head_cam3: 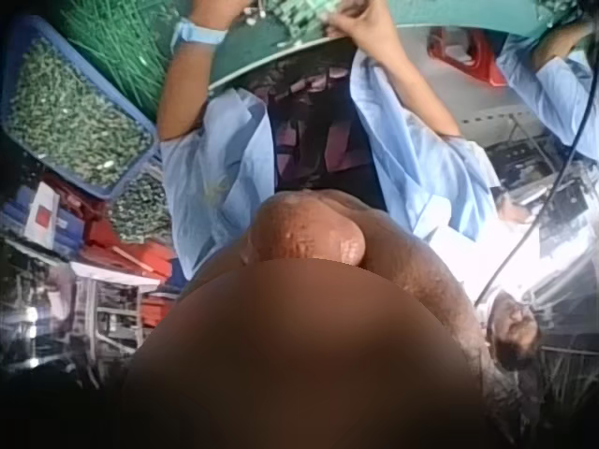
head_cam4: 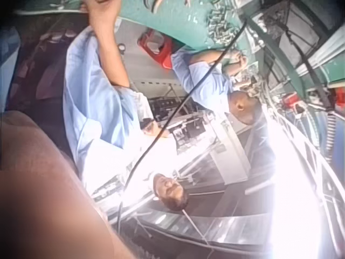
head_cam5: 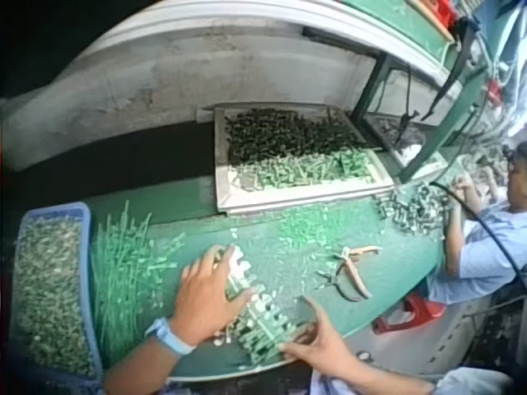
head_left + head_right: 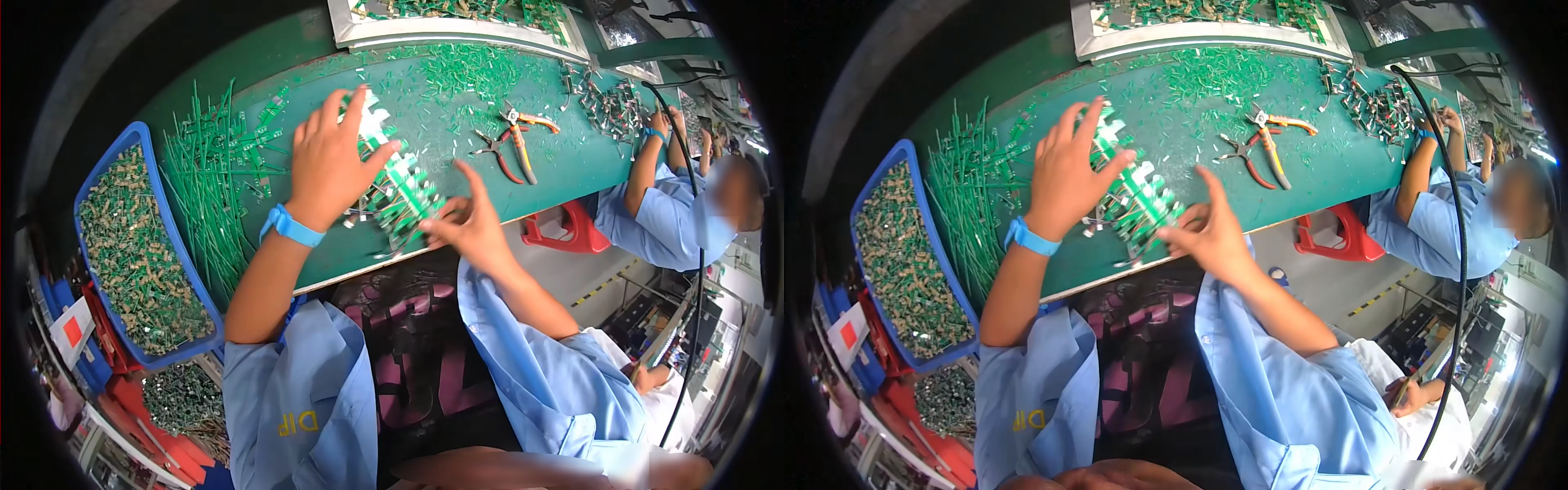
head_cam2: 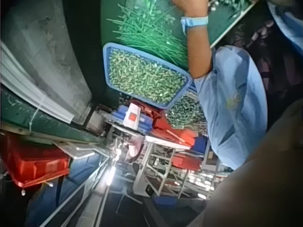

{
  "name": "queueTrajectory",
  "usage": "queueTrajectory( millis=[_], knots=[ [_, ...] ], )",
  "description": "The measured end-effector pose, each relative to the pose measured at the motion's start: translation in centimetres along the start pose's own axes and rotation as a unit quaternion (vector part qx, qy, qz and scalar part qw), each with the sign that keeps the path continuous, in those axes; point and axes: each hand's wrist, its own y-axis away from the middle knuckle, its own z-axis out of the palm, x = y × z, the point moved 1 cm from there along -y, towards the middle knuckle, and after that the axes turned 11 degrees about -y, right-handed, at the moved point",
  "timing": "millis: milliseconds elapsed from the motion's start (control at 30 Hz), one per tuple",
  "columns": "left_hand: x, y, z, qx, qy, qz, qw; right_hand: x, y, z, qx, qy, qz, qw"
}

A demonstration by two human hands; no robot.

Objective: Assembling electronic components onto printed circuit boards at an industrial assembly station.

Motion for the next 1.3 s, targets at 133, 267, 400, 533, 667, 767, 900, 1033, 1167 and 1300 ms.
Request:
queueTrajectory(
  millis=[133, 267, 400, 533, 667, 767, 900, 1033, 1167, 1300],
  knots=[
    [0.0, 2.4, -1.5, -0.033, -0.040, -0.037, 0.998, -3.1, -2.8, -3.3, 0.042, 0.028, -0.050, 0.997],
    [-1.2, 2.2, -4.9, -0.125, -0.065, -0.030, 0.990, -1.7, -1.5, -2.8, 0.066, 0.143, -0.129, 0.979],
    [-3.6, -0.2, -6.2, -0.050, -0.083, 0.078, 0.992, -0.6, 0.0, -0.7, 0.071, 0.278, -0.212, 0.934],
    [-3.6, -2.4, -0.7, 0.019, 0.081, 0.212, 0.974, -0.1, -0.1, 0.7, 0.038, 0.412, -0.257, 0.874],
    [-1.3, 0.6, 0.2, -0.022, 0.101, 0.076, 0.992, -2.8, -3.8, -2.1, -0.028, 0.446, -0.297, 0.843],
    [0.7, 3.2, 0.6, -0.024, 0.107, -0.004, 0.994, -6.8, -7.2, -3.2, -0.097, 0.472, -0.330, 0.812],
    [3.5, 8.0, 0.5, -0.020, 0.225, -0.096, 0.969, -10.9, -12.4, -3.2, -0.221, 0.545, -0.312, 0.746],
    [4.8, 12.0, -1.4, -0.019, 0.293, -0.131, 0.947, -12.8, -15.2, 0.1, -0.344, 0.611, -0.282, 0.655],
    [4.0, 11.8, -4.5, -0.105, 0.129, -0.023, 0.986, -12.9, -16.1, 0.5, -0.353, 0.637, -0.474, 0.494],
    [0.3, 9.9, -0.7, -0.045, 0.106, 0.105, 0.988, -11.9, -14.4, 0.8, -0.355, 0.506, -0.349, 0.705]
  ],
)
